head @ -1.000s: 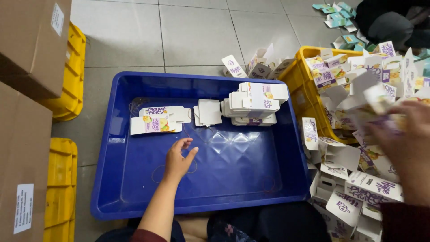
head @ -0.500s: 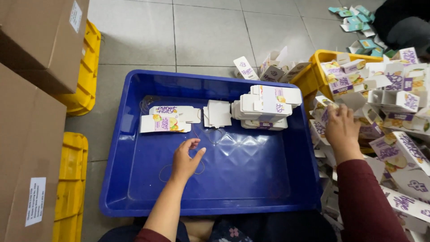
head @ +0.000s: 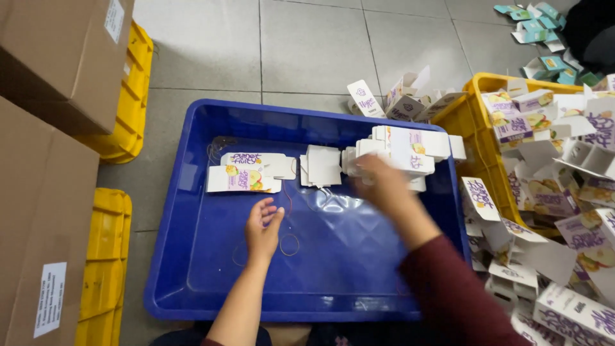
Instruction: Folding flat cardboard templates into small boxes and organizing them in a bin.
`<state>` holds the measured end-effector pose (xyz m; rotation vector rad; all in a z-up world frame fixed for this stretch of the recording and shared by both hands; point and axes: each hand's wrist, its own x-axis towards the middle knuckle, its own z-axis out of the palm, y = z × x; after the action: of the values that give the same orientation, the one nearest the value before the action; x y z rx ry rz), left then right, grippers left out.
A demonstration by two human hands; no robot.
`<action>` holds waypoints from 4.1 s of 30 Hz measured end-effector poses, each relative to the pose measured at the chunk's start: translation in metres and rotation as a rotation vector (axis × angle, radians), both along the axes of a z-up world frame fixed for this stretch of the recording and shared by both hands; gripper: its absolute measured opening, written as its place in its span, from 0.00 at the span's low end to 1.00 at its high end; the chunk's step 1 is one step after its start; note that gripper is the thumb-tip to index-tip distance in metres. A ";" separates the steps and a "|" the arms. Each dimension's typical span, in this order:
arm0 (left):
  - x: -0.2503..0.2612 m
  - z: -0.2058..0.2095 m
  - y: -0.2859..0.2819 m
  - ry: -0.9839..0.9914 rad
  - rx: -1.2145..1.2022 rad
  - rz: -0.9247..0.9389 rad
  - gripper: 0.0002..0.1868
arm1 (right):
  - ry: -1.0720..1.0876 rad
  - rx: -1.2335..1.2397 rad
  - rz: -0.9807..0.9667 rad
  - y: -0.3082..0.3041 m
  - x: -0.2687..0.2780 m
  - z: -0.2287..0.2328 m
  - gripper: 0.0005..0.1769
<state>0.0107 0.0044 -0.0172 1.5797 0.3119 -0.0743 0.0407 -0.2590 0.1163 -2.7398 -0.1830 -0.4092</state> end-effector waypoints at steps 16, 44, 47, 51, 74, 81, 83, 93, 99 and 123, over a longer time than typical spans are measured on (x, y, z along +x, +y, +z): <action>-0.001 0.026 0.009 0.052 -0.246 0.307 0.27 | 0.505 -0.228 0.137 0.189 0.148 -0.169 0.80; -0.016 0.057 0.006 -0.522 0.226 0.208 0.25 | 0.453 -0.597 -0.271 -0.122 0.067 -0.032 1.02; -0.016 0.052 0.007 -0.524 0.231 0.209 0.25 | 0.391 -0.599 -0.270 -0.123 0.063 -0.034 0.99; -0.014 0.046 0.006 -0.553 0.226 0.195 0.25 | 0.439 -0.620 -0.278 -0.123 0.061 -0.028 0.93; -0.008 0.018 -0.002 0.209 -0.208 -0.339 0.48 | 0.307 0.800 -0.137 0.073 -0.113 -0.073 0.41; -0.011 0.041 0.000 0.336 -0.486 -0.222 0.42 | 0.236 0.732 -0.437 -0.016 -0.083 -0.134 0.28; -0.007 0.033 0.001 0.324 -0.476 -0.109 0.41 | 0.330 0.417 -0.420 -0.041 -0.054 -0.114 0.43; 0.008 0.006 0.023 0.327 -0.900 0.411 0.37 | 0.373 -0.760 -0.334 -0.125 0.040 -0.138 0.79; 0.005 0.009 0.019 0.301 -0.832 0.384 0.33 | 0.478 -0.783 -0.201 -0.121 0.053 -0.114 0.88; 0.004 -0.019 0.029 -0.123 -1.047 0.367 0.46 | 0.683 -0.300 0.128 0.090 -0.098 -0.052 0.71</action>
<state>0.0150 0.0338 -0.0361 0.4747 0.3753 0.1304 -0.0573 -0.1686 0.0646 -2.9486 -0.2478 0.6358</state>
